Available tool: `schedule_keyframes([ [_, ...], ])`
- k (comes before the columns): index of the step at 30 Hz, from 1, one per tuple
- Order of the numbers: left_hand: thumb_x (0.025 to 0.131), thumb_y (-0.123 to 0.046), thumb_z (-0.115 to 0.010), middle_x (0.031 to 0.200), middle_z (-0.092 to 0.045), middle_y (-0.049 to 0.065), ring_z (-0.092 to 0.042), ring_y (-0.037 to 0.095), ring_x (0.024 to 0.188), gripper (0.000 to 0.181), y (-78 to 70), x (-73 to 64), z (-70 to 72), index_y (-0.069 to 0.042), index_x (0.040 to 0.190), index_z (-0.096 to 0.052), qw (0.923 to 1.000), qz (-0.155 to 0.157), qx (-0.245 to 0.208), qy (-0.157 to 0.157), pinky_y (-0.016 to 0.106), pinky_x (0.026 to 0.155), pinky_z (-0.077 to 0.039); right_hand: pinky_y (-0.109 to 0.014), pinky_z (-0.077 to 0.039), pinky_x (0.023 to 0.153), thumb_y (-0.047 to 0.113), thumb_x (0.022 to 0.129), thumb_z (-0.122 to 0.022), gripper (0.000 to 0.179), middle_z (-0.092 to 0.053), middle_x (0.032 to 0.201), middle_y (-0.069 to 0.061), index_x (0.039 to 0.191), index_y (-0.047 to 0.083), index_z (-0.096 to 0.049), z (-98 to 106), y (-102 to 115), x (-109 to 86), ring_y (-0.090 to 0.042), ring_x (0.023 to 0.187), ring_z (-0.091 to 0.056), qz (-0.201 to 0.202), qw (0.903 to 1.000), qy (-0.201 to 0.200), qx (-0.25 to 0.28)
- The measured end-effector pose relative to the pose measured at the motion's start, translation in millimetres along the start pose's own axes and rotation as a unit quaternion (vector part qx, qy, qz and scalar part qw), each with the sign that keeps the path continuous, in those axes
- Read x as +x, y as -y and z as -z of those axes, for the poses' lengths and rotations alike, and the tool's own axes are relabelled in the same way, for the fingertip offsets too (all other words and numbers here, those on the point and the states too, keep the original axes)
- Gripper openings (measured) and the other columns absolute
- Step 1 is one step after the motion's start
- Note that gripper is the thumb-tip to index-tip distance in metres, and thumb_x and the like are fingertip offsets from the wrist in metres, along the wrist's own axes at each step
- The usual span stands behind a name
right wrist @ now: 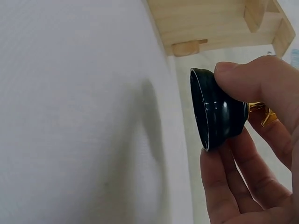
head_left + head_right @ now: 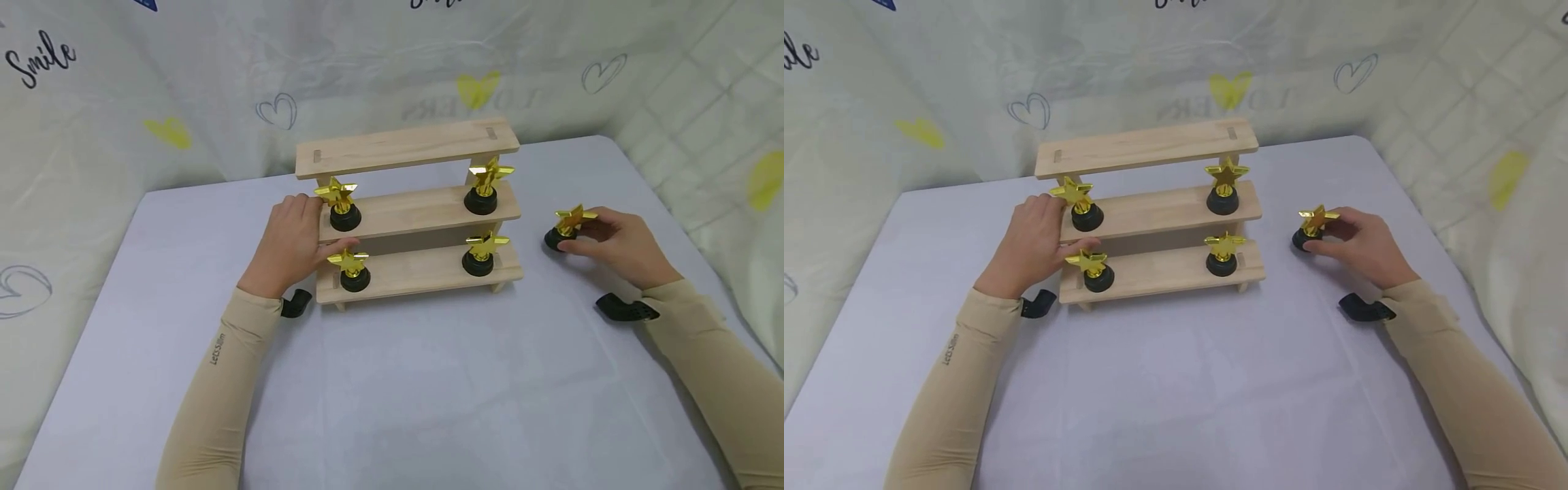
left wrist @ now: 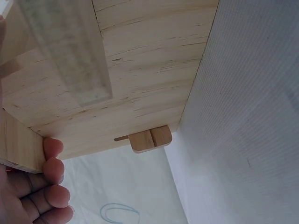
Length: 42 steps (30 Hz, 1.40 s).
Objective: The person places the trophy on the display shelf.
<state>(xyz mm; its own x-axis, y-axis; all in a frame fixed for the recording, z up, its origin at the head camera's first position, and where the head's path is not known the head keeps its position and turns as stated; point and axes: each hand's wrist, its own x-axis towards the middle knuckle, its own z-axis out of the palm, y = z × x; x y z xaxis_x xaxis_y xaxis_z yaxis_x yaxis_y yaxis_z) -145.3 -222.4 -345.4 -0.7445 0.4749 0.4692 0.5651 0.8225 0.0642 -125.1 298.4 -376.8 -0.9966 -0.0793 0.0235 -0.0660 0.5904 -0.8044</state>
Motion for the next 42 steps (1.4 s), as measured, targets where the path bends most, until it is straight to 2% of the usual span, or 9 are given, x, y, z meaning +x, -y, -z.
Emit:
schedule_keyframes([
  [4,0.090,-0.087,-0.030,0.080,-0.050,0.015,-0.045,0.033,0.074,0.095,-0.1,0.8,-0.6,0.004,0.100,-0.055,1.0000,-0.001,0.003,-0.003,0.044,0.068,-0.037,-0.004,-0.049,0.088,0.014,0.085,-0.086,0.039,-0.070,0.115,0.021,0.121,0.009,-0.070,3.8,5.0,0.2,0.013,0.103,-0.066,0.015,0.9998,0.002,0.015],
  [11,0.090,-0.088,-0.030,0.077,-0.048,0.013,-0.044,0.031,0.072,0.094,-0.5,3.0,-1.3,0.002,0.097,-0.055,1.0000,-0.004,0.007,-0.004,0.041,0.065,-0.035,-0.005,-0.051,0.091,-0.002,0.083,-0.083,0.039,-0.072,0.112,0.016,0.120,0.000,-0.068,13.7,18.7,-0.8,0.007,0.104,-0.069,0.056,0.9969,0.004,0.056],
  [14,0.090,-0.086,-0.041,0.078,-0.049,0.013,-0.045,0.031,0.073,0.089,-0.6,2.5,-1.1,0.002,0.097,-0.055,1.0000,-0.002,0.009,-0.002,0.041,0.066,-0.036,-0.006,-0.051,0.092,-0.008,0.082,-0.082,0.040,-0.073,0.110,0.013,0.119,-0.003,-0.068,18.4,26.5,-1.2,0.005,0.103,-0.071,0.083,0.9950,0.005,0.056],
  [17,0.088,-0.078,-0.060,0.080,-0.050,0.013,-0.047,0.031,0.075,0.080,-0.8,1.7,-0.5,0.002,0.098,-0.055,0.9999,0.002,0.010,0.002,0.042,0.067,-0.037,-0.004,-0.050,0.091,-0.008,0.081,-0.082,0.040,-0.073,0.110,0.013,0.119,-0.002,-0.068,24.2,36.4,-2.6,0.006,0.102,-0.071,0.089,0.9950,0.004,0.046],
  [20,0.087,-0.071,-0.068,0.081,-0.052,0.014,-0.048,0.032,0.076,0.076,-1.0,1.3,0.6,0.002,0.099,-0.056,0.9999,0.005,0.011,0.005,0.043,0.069,-0.039,-0.003,-0.049,0.090,-0.006,0.081,-0.083,0.041,-0.073,0.110,0.015,0.119,0.001,-0.069,30.4,47.8,-4.0,0.009,0.101,-0.071,0.086,0.9957,0.003,0.034],
  [22,0.088,-0.075,-0.063,0.082,-0.052,0.014,-0.049,0.032,0.077,0.079,-1.2,1.0,1.1,0.003,0.099,-0.056,0.9999,0.006,0.010,0.004,0.043,0.069,-0.039,-0.002,-0.048,0.090,-0.006,0.080,-0.084,0.041,-0.074,0.110,0.016,0.118,0.002,-0.069,33.2,55.8,-4.6,0.009,0.100,-0.071,0.089,0.9956,0.000,0.028],
  [29,0.089,-0.088,-0.028,0.081,-0.053,0.015,-0.049,0.033,0.076,0.096,-2.1,0.0,2.5,0.003,0.098,-0.056,0.9999,0.005,0.009,-0.005,0.044,0.069,-0.039,-0.003,-0.049,0.091,-0.010,0.077,-0.085,0.040,-0.073,0.106,0.014,0.112,0.001,-0.071,36.0,84.4,-4.5,0.008,0.098,-0.071,0.131,0.9913,-0.008,0.005],
  [38,0.089,-0.088,-0.027,0.079,-0.052,0.015,-0.049,0.033,0.075,0.096,-0.6,-0.2,1.6,0.003,0.096,-0.056,0.9998,-0.002,0.013,-0.016,0.044,0.067,-0.039,-0.002,-0.049,0.088,-0.008,0.076,-0.086,0.039,-0.072,0.107,0.015,0.108,0.011,-0.073,36.4,118.1,2.1,0.010,0.098,-0.070,0.133,0.9911,-0.007,0.000],
  [42,0.090,-0.085,-0.042,0.079,-0.052,0.014,-0.048,0.032,0.074,0.089,-0.6,-0.2,1.5,0.002,0.097,-0.056,0.9998,-0.003,0.013,-0.012,0.043,0.067,-0.038,-0.003,-0.049,0.089,-0.011,0.075,-0.085,0.041,-0.071,0.106,0.012,0.109,0.008,-0.074,33.8,129.8,3.3,0.007,0.099,-0.071,0.139,0.9901,0.001,0.020],
])
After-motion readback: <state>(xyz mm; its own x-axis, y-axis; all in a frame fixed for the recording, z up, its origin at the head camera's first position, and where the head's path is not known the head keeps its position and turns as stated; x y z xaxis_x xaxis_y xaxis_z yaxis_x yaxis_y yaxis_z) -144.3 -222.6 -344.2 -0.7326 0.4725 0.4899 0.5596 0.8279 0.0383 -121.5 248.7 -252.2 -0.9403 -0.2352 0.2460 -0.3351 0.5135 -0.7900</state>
